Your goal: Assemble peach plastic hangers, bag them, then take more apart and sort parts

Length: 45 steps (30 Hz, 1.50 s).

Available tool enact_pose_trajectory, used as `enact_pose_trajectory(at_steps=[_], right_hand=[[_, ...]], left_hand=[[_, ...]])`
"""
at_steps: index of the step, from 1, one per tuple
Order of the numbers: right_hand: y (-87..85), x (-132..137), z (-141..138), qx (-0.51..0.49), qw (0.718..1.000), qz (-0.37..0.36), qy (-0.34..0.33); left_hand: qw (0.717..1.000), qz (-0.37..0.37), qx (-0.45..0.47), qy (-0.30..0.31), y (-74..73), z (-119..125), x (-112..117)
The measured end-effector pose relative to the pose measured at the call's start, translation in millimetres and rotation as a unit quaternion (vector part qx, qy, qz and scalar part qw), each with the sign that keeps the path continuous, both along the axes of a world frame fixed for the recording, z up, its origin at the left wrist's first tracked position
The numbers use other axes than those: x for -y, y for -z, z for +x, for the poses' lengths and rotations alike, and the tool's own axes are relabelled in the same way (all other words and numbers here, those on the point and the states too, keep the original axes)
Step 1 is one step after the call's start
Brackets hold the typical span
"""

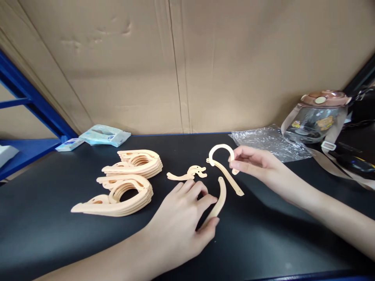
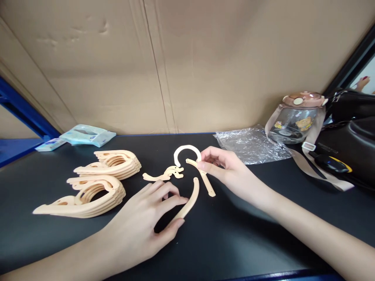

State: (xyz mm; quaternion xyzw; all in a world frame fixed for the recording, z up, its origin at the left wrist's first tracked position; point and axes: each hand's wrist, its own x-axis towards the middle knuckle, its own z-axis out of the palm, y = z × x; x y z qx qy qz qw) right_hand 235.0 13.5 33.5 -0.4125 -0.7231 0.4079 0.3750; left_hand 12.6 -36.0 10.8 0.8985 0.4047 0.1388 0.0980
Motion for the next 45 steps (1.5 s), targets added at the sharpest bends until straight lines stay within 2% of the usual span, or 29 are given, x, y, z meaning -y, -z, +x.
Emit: enact_pose_trajectory(at_steps=[4,8,10,13,16,20,26,29,36,40,45], right_hand=[[5.8,-7,0,-0.045,0.998,-0.039,-0.005],[7.7,-7,-4,-0.060,0.996,-0.066,-0.011],[7.7,-6,-6,-0.060,0.995,-0.079,-0.015],[7.2,-3,-6,-0.061,0.994,-0.085,-0.027],[6.4,-2,-6,-0.071,0.992,-0.092,-0.040],[5.5,-2,-6,-0.089,0.987,-0.122,-0.055],[5.2,1,-7,-0.127,0.976,-0.162,-0.076],[5.9,1,-7,-0.140,0.971,-0.179,-0.073],[8.0,1,-8,-0.158,0.965,-0.196,-0.077],[9.0,1,-9,-0.142,0.968,-0.197,-0.070],[11.1,2,-13,-0.158,0.955,-0.235,-0.086]], left_hand=[[1.000,-0.010,-0.008,-0.014,-5.5,-1,0],[0.998,0.056,-0.018,0.012,4.2,4,-6],[0.997,0.066,-0.020,0.029,9.0,6,-8],[0.999,0.013,0.040,0.016,9.6,5,-9],[0.992,-0.036,0.119,-0.020,3.2,2,-6],[0.977,-0.136,0.161,-0.038,-5.4,-1,-3],[0.920,-0.316,0.232,0.008,-8.8,-1,-7],[0.884,-0.395,0.250,0.006,-12.7,-3,-7],[0.893,-0.378,0.241,-0.045,-14.1,-4,-3],[0.882,-0.392,0.261,-0.013,-12.0,-3,-5],[0.872,-0.430,0.233,0.020,-19.4,-2,-5]])
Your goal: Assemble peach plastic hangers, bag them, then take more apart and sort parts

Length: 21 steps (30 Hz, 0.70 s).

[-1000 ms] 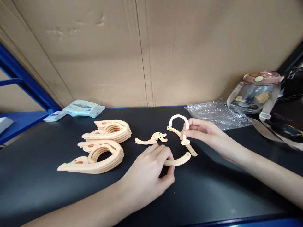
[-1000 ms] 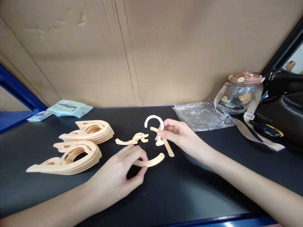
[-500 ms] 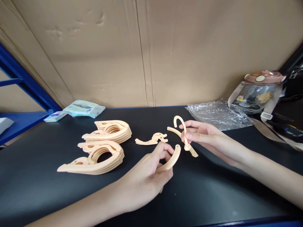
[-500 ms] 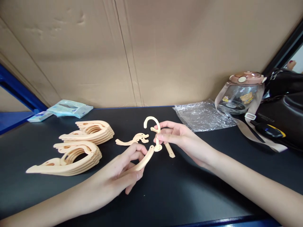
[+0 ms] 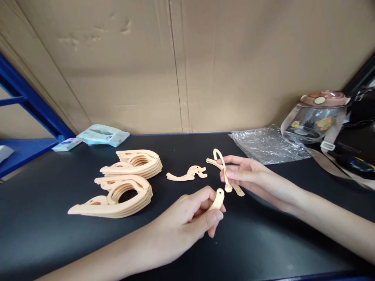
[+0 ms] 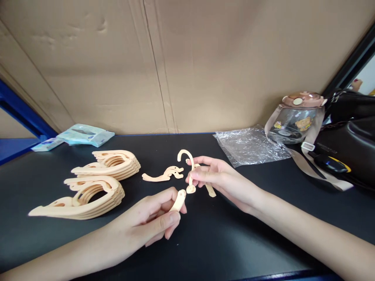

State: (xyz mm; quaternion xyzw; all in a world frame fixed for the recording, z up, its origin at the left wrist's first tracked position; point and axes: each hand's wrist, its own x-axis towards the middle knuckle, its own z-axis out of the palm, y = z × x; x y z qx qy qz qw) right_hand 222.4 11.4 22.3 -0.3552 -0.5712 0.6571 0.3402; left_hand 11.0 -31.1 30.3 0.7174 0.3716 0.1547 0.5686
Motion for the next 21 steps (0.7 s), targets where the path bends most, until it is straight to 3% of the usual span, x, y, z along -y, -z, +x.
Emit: enact_pose_trajectory(at_steps=[4,11,21], right_hand=[[4.2,2.7,-2.3,-0.019,0.999,-0.022,-0.037],[5.3,4.3,-1.4,0.011,0.998,-0.046,-0.052],[-2.5,9.4,-6.9,0.048,0.998,0.017,-0.040]], left_hand=[[0.999,0.013,-0.035,0.032,-3.2,-0.5,2.0],[0.996,0.066,-0.057,0.035,0.8,-1.2,2.6],[0.995,0.088,-0.041,0.022,3.9,0.1,4.7]])
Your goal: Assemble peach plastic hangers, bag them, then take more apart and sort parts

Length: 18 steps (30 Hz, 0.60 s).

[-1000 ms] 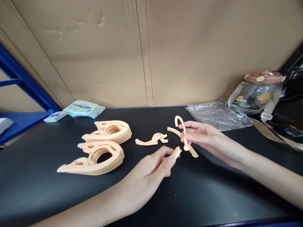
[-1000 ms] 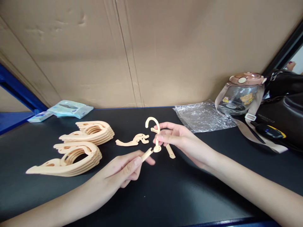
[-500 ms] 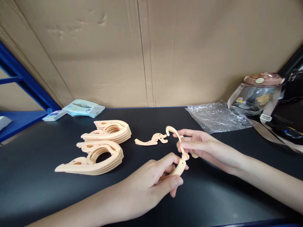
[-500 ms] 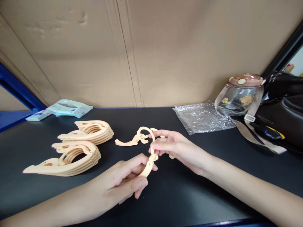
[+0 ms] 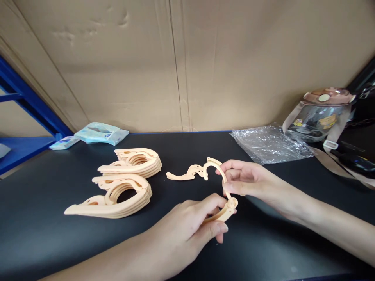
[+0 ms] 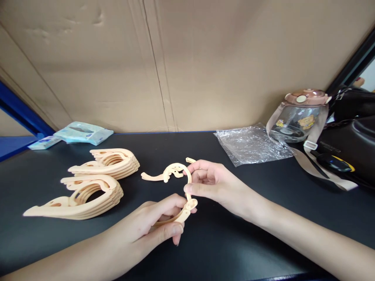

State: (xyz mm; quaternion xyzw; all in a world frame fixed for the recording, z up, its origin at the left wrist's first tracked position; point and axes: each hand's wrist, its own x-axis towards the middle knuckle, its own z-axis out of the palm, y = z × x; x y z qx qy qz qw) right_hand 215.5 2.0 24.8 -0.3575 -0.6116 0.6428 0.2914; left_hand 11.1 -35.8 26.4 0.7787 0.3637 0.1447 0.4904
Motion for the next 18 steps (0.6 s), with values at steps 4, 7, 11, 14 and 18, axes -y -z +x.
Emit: enact_pose_trajectory(at_steps=[4,7,11,14,18], right_hand=[[-0.8,6,-2,0.036,0.995,0.085,0.034],[1.5,10,-3,0.052,0.987,0.145,0.051],[4.2,14,-3,0.068,0.978,0.189,0.049],[3.3,12,0,0.094,0.964,0.242,0.059],[4.6,-4,12,0.211,0.894,0.372,0.132]], left_hand=[[0.999,-0.038,0.011,-0.026,4.2,2,1],[0.994,-0.097,0.026,-0.041,6.3,3,1],[0.987,-0.149,0.052,-0.041,9.4,5,1],[0.980,-0.157,0.107,-0.055,11.6,5,-3],[0.968,-0.157,0.170,-0.096,11.8,2,-10]])
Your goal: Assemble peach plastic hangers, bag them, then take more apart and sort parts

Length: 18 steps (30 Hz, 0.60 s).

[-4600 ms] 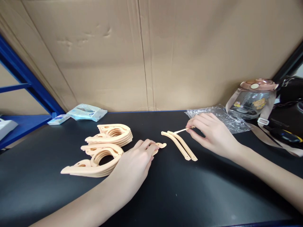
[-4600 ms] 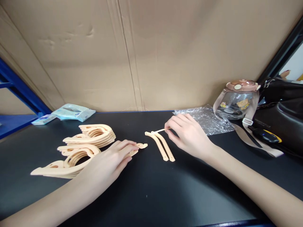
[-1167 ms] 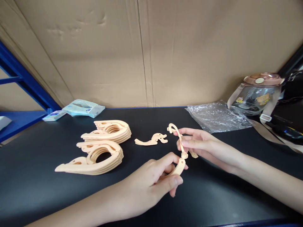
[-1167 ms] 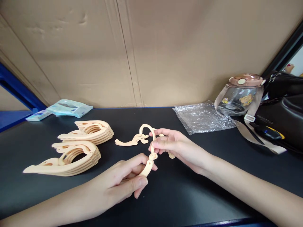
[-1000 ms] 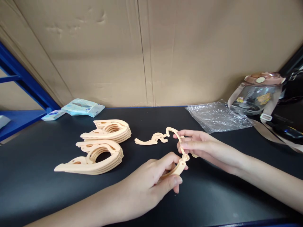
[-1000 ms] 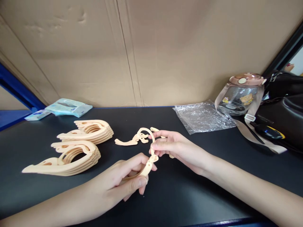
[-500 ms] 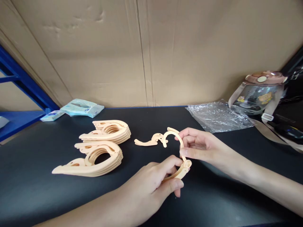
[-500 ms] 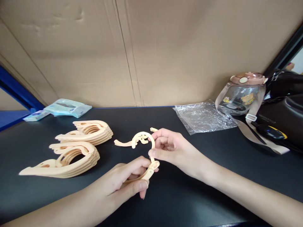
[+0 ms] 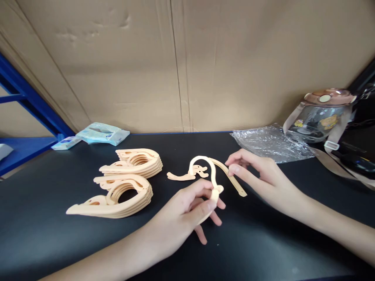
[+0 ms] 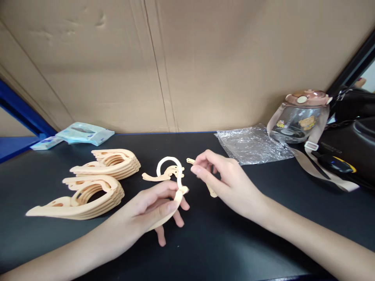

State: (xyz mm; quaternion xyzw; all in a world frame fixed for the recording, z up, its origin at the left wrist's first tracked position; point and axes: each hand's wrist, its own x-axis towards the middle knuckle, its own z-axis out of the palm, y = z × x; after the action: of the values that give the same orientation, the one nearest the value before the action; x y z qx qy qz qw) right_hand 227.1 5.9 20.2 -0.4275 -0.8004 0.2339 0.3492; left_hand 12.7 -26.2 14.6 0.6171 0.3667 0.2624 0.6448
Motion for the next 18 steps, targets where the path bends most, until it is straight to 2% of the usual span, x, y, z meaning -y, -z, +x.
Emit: enact_pose_trajectory(at_steps=[2,4,7,12,15,18], right_hand=[[4.7,-10,5,0.098,0.990,0.086,0.050],[11.2,-19,8,0.195,0.967,0.144,0.076],[18.7,-24,9,0.294,0.936,0.167,0.094],[15.2,-25,11,0.343,0.921,0.132,0.127],[9.4,-27,17,0.308,0.940,0.066,0.129],[6.2,-30,21,0.255,0.962,0.017,0.095]], left_hand=[[1.000,-0.008,0.016,-0.018,0.1,-2,-3],[0.999,-0.018,0.031,-0.031,0.5,-4,-4],[0.998,-0.029,0.037,-0.051,-1.2,-3,-4],[0.995,-0.043,0.026,-0.082,-11.2,-1,-5],[0.993,-0.042,0.013,-0.110,-14.0,-2,-8],[0.992,-0.037,0.006,-0.124,-12.2,-3,-10]])
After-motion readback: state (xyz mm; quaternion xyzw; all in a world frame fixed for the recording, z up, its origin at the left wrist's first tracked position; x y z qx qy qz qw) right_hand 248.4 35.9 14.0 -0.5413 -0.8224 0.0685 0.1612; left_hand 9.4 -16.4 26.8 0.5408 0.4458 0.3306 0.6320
